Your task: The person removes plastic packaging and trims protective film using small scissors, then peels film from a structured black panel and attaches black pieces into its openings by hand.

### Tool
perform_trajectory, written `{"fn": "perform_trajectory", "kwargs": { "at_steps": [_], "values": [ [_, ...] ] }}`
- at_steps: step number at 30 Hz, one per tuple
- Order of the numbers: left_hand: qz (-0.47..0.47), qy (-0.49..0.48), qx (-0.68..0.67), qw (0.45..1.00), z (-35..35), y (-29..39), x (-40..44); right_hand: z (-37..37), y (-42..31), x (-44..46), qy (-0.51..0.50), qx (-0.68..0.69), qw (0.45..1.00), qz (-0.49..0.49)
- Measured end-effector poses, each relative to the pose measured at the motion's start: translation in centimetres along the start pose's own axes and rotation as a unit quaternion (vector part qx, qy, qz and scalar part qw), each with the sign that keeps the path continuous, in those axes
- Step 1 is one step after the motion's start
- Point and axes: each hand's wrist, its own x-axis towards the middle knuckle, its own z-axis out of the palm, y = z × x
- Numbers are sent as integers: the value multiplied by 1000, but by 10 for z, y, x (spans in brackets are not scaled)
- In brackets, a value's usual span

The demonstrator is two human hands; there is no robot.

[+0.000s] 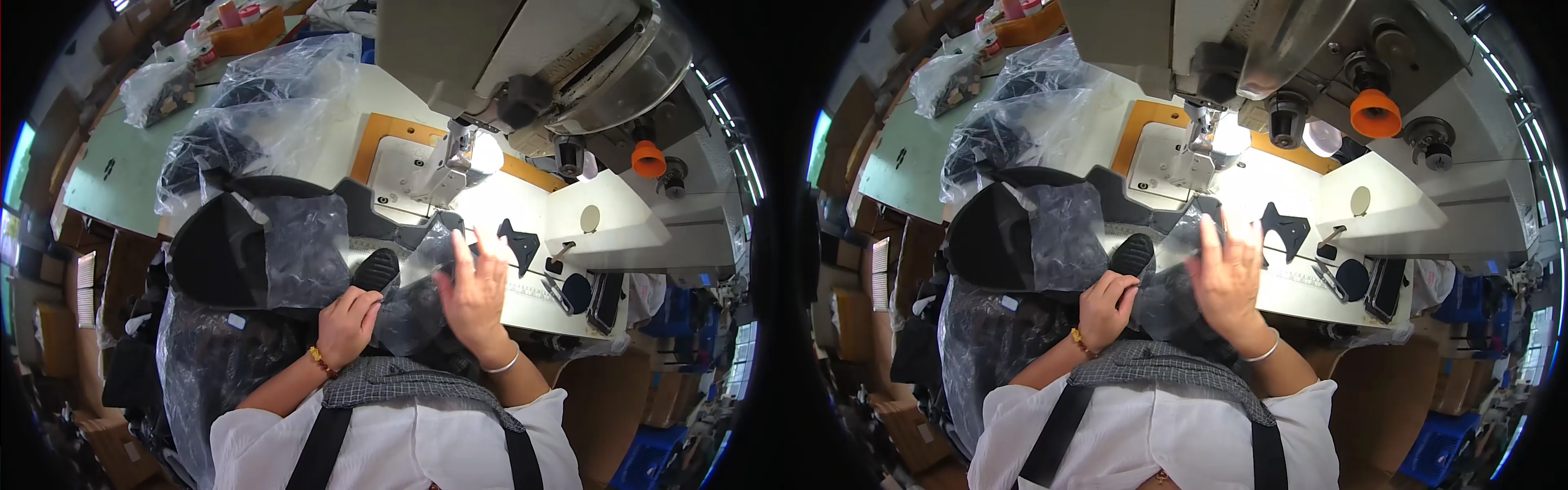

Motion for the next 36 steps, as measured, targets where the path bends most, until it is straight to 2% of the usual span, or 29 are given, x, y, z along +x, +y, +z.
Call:
{"fn": "perform_trajectory", "kwargs": {
  "at_steps": [3,7,10,13,14,17,18,24,28,31,32,36],
  "values": [
    [1,-5,-1,1000,0,-1,3,5,-24,-2,-73,117,990,-15],
    [-67,-32,-21,997,-4,5,4,45,-18,-13,-173,88,981,-11],
    [72,43,53,995,-11,7,5,49,-17,-12,-195,78,977,-14],
    [314,35,1,949,-16,10,18,54,-15,-12,-189,72,979,-13],
    [338,-63,19,939,-14,10,20,57,-14,-15,-187,74,979,-14],
    [165,-228,52,958,4,23,20,61,-12,-18,-171,43,984,-23],
    [162,-263,67,949,15,10,7,58,-14,-17,-175,60,983,-14],
    [153,-255,69,952,19,4,5,52,-15,-15,-187,59,980,-15],
    [149,-267,77,949,14,4,6,53,4,-16,-193,182,964,-11],
    [136,-284,109,943,11,10,11,39,19,1,-143,307,939,55],
    [131,-292,124,939,11,12,12,36,15,7,-113,217,969,30],
    [124,-278,91,948,14,6,9,59,-12,7,-119,89,989,19]
  ]
}}
